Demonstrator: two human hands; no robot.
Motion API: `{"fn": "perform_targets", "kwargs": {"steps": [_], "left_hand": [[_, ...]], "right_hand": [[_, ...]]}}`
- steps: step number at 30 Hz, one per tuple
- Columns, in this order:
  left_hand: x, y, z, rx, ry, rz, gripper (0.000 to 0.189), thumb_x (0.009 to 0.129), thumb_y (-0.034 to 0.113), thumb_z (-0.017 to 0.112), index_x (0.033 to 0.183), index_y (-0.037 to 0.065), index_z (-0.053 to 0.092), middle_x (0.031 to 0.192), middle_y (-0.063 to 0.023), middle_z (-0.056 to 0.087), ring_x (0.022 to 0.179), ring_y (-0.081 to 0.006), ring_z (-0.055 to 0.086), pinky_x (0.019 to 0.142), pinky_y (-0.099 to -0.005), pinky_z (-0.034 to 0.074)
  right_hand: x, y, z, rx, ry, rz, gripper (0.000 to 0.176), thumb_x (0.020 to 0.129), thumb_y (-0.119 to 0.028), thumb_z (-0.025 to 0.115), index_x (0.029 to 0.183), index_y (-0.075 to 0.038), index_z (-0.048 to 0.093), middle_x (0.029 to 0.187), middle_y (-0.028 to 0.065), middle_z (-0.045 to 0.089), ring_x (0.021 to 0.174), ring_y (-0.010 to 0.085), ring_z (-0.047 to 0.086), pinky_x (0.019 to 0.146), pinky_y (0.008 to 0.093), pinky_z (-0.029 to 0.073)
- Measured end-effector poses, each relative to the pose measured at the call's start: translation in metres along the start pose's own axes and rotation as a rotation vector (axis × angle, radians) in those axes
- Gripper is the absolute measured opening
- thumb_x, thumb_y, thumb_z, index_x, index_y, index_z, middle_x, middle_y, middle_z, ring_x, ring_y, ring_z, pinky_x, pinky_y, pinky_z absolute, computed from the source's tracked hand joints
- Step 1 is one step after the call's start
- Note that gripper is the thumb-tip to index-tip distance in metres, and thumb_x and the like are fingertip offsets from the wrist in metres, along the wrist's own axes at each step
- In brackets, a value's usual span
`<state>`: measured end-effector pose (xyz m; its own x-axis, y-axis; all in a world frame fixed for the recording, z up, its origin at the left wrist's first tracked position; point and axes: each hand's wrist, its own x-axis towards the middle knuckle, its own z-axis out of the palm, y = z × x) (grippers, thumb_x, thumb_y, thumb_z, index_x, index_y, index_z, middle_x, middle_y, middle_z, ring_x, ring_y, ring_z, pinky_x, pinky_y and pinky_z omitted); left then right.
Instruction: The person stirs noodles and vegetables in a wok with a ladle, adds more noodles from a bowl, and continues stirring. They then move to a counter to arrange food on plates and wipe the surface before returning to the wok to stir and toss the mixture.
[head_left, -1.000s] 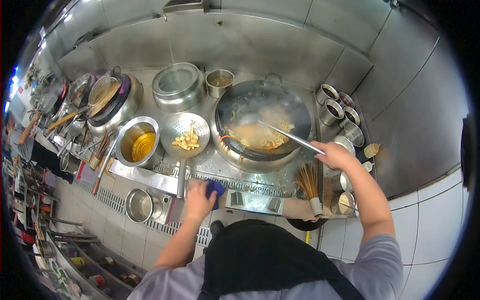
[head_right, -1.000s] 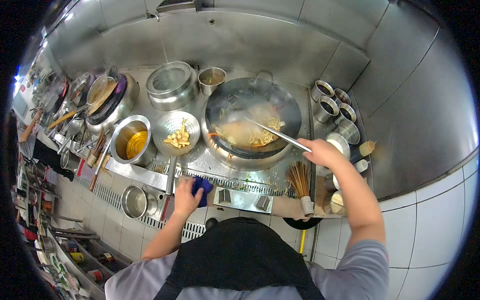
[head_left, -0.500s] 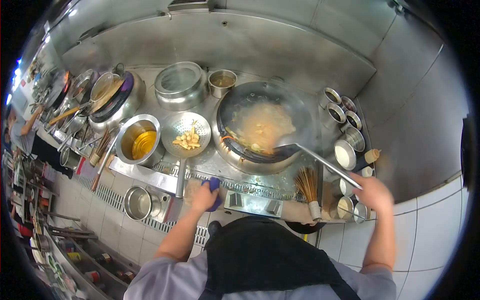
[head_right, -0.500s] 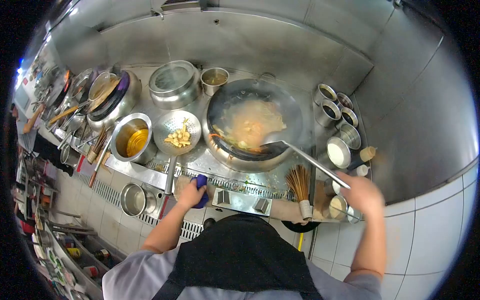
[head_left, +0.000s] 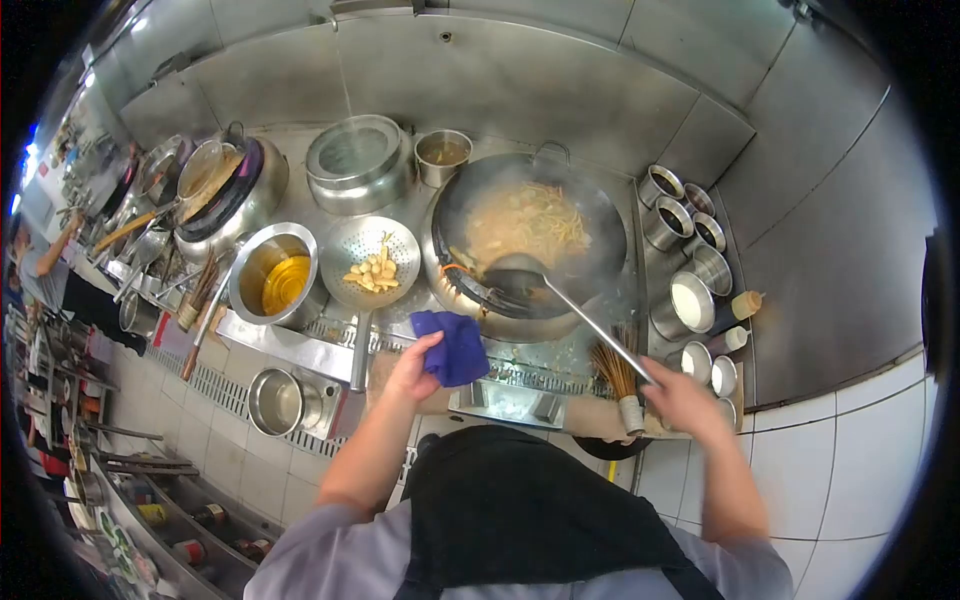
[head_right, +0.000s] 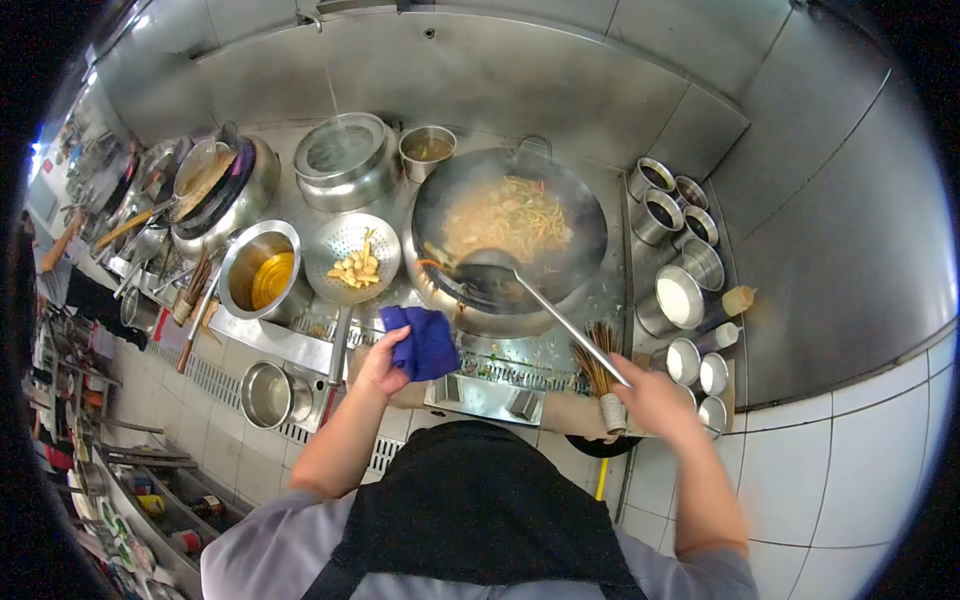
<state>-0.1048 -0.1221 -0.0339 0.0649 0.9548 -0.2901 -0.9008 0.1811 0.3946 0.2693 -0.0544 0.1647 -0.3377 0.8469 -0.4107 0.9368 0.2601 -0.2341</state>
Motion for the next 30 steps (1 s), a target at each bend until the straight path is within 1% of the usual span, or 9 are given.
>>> {"fn": "perform_targets", "kwargs": {"steps": [4, 10, 14, 17, 18, 21, 23, 25, 30], "left_hand": [[0.043, -0.025, -0.006, 0.023, 0.048, -0.029, 0.04, 0.09, 0.026, 0.059, 0.122, 0.002, 0.055, 0.118, -0.0166, 0.063, 0.11, -0.0317, 0.06, 0.1, -0.0464, 0.045], [0.053, -0.031, 0.015, -0.034, 0.022, -0.08, 0.037, 0.093, 0.03, 0.056, 0.118, 0.003, 0.056, 0.115, -0.0123, 0.064, 0.107, -0.027, 0.061, 0.097, -0.0421, 0.046], [0.03, -0.026, 0.027, -0.176, -0.175, -0.031, 0.042, 0.092, 0.032, 0.054, 0.122, 0.003, 0.054, 0.119, -0.0137, 0.062, 0.11, -0.0284, 0.059, 0.102, -0.0449, 0.042], [0.03, -0.038, 0.005, -0.196, -0.036, -0.001, 0.045, 0.09, 0.032, 0.056, 0.125, 0.004, 0.053, 0.122, -0.0161, 0.06, 0.114, -0.0316, 0.057, 0.103, -0.0475, 0.041], [0.036, -0.046, -0.008, -0.176, -0.026, -0.022, 0.054, 0.09, 0.035, 0.053, 0.13, 0.0, 0.048, 0.128, -0.0238, 0.055, 0.121, -0.0401, 0.051, 0.107, -0.0514, 0.036], [0.032, -0.056, 0.009, -0.184, -0.101, -0.041, 0.051, 0.089, 0.034, 0.055, 0.128, 0.001, 0.049, 0.129, -0.0239, 0.054, 0.122, -0.0409, 0.05, 0.106, -0.0529, 0.036], [0.035, -0.061, 0.011, -0.205, -0.109, -0.035, 0.048, 0.088, 0.032, 0.058, 0.125, 0.003, 0.05, 0.125, -0.0223, 0.057, 0.119, -0.0397, 0.053, 0.104, -0.0521, 0.038], [0.038, -0.062, 0.012, -0.21, -0.043, -0.024, 0.047, 0.086, 0.029, 0.062, 0.124, 0.004, 0.051, 0.114, -0.0185, 0.061, 0.106, -0.0339, 0.059, 0.098, -0.0479, 0.044], [0.052, -0.062, 0.006, -0.286, 0.021, 0.013, 0.037, 0.087, 0.017, 0.062, 0.119, 0.003, 0.052, 0.1, -0.0129, 0.062, 0.087, -0.0253, 0.061, 0.085, -0.0399, 0.05]], "right_hand": [[0.068, -0.028, 0.069, -0.185, 0.151, 0.043, 0.052, 0.094, -0.023, 0.048, 0.143, -0.01, 0.037, 0.09, 0.0243, 0.066, 0.085, 0.0402, 0.064, 0.077, 0.0505, 0.049], [0.122, -0.042, 0.091, -0.182, 0.251, 0.042, 0.052, 0.095, -0.021, 0.046, 0.143, -0.005, 0.034, 0.087, 0.0203, 0.067, 0.08, 0.0379, 0.065, 0.072, 0.0493, 0.051], [0.093, -0.035, 0.066, -0.233, 0.129, -0.03, 0.053, 0.095, -0.024, 0.046, 0.144, -0.007, 0.033, 0.086, 0.0203, 0.067, 0.079, 0.0378, 0.065, 0.071, 0.0498, 0.051], [0.043, -0.009, 0.025, -0.301, 0.054, 0.013, 0.053, 0.094, -0.027, 0.05, 0.143, -0.012, 0.038, 0.087, 0.022, 0.066, 0.081, 0.0384, 0.065, 0.072, 0.0507, 0.05], [0.04, 0.006, 0.022, -0.304, 0.057, 0.01, 0.053, 0.094, -0.027, 0.05, 0.143, -0.012, 0.038, 0.087, 0.022, 0.066, 0.081, 0.0384, 0.065, 0.072, 0.0507, 0.05], [0.048, 0.045, 0.02, -0.085, 0.218, -0.017, 0.051, 0.091, -0.024, 0.056, 0.139, -0.013, 0.045, 0.088, 0.0234, 0.066, 0.078, 0.0384, 0.065, 0.07, 0.0492, 0.05], [0.085, 0.054, 0.025, 0.187, 0.557, -0.138, 0.049, 0.09, -0.02, 0.057, 0.137, -0.01, 0.047, 0.089, 0.0233, 0.066, 0.072, 0.033, 0.066, 0.063, 0.0436, 0.051], [0.114, 0.02, 0.006, 0.418, 0.406, 0.125, 0.046, 0.09, -0.018, 0.054, 0.135, -0.008, 0.049, 0.083, 0.0187, 0.065, 0.061, 0.0262, 0.064, 0.054, 0.0378, 0.05], [0.206, -0.037, 0.038, 0.65, 0.108, 0.02, 0.029, 0.091, -0.02, 0.055, 0.114, -0.003, 0.056, 0.071, 0.0096, 0.059, 0.043, 0.0199, 0.051, 0.046, 0.035, 0.046]]}}
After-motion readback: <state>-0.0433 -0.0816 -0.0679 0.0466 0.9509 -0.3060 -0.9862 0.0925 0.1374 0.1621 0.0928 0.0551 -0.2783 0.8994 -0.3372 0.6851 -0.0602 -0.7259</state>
